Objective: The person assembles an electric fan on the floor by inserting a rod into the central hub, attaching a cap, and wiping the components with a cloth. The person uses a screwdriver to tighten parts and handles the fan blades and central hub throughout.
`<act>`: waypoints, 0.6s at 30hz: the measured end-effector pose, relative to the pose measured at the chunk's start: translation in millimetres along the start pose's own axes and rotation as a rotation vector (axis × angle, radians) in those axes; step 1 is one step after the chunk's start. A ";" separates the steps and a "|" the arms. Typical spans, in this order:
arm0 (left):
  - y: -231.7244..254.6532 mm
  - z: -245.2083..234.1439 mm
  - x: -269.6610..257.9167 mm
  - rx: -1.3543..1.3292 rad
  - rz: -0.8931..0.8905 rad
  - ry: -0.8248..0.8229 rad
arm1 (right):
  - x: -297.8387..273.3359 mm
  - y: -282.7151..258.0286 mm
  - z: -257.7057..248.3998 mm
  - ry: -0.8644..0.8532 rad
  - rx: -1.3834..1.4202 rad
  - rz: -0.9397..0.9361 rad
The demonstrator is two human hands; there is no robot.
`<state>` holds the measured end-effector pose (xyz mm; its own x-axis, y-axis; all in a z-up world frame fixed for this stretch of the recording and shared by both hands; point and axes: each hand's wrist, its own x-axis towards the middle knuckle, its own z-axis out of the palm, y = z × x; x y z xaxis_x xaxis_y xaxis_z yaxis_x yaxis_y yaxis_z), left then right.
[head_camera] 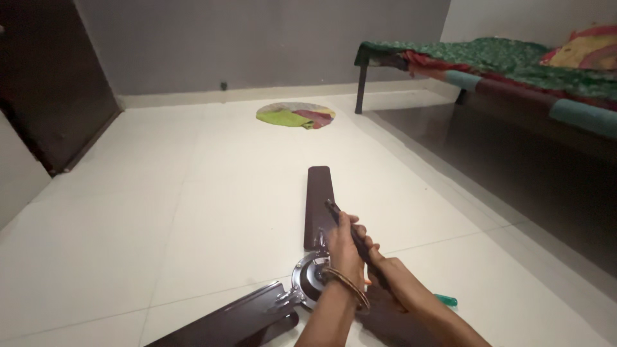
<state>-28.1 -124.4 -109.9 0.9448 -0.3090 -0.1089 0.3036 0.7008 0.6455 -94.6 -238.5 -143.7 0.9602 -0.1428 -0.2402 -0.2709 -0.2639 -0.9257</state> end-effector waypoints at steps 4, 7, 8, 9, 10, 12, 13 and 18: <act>-4.6 -3.7 3.5 0.013 0.009 0.140 | -0.2 16.6 1.4 -0.108 0.052 -0.034; 12.7 -1.7 15.5 -0.069 -0.014 0.269 | -9.5 10.1 10.7 0.006 -0.117 -0.394; 20.0 -0.3 21.4 -0.072 0.000 0.292 | -13.2 6.2 11.6 0.052 -0.180 -0.577; 24.4 -1.5 26.0 -0.070 0.010 0.318 | -18.6 5.4 11.5 0.082 -0.228 -0.485; 27.8 -2.7 31.8 -0.069 0.006 0.330 | -23.9 6.1 9.4 0.110 -0.276 -0.393; 28.3 -4.9 43.1 -0.067 -0.003 0.355 | -28.5 9.7 3.9 0.144 -0.312 -0.265; 27.0 -6.3 47.8 -0.090 0.000 0.333 | -27.0 11.7 1.2 0.151 -0.299 -0.236; 30.8 -14.1 53.7 -0.258 0.044 0.262 | -24.9 33.4 -14.2 0.024 -0.013 -0.073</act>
<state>33.7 -110.4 -106.6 0.9469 -0.1229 -0.2971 0.2515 0.8589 0.4461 -128.6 -257.3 -164.5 0.9755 -0.1458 -0.1646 -0.2009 -0.2867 -0.9367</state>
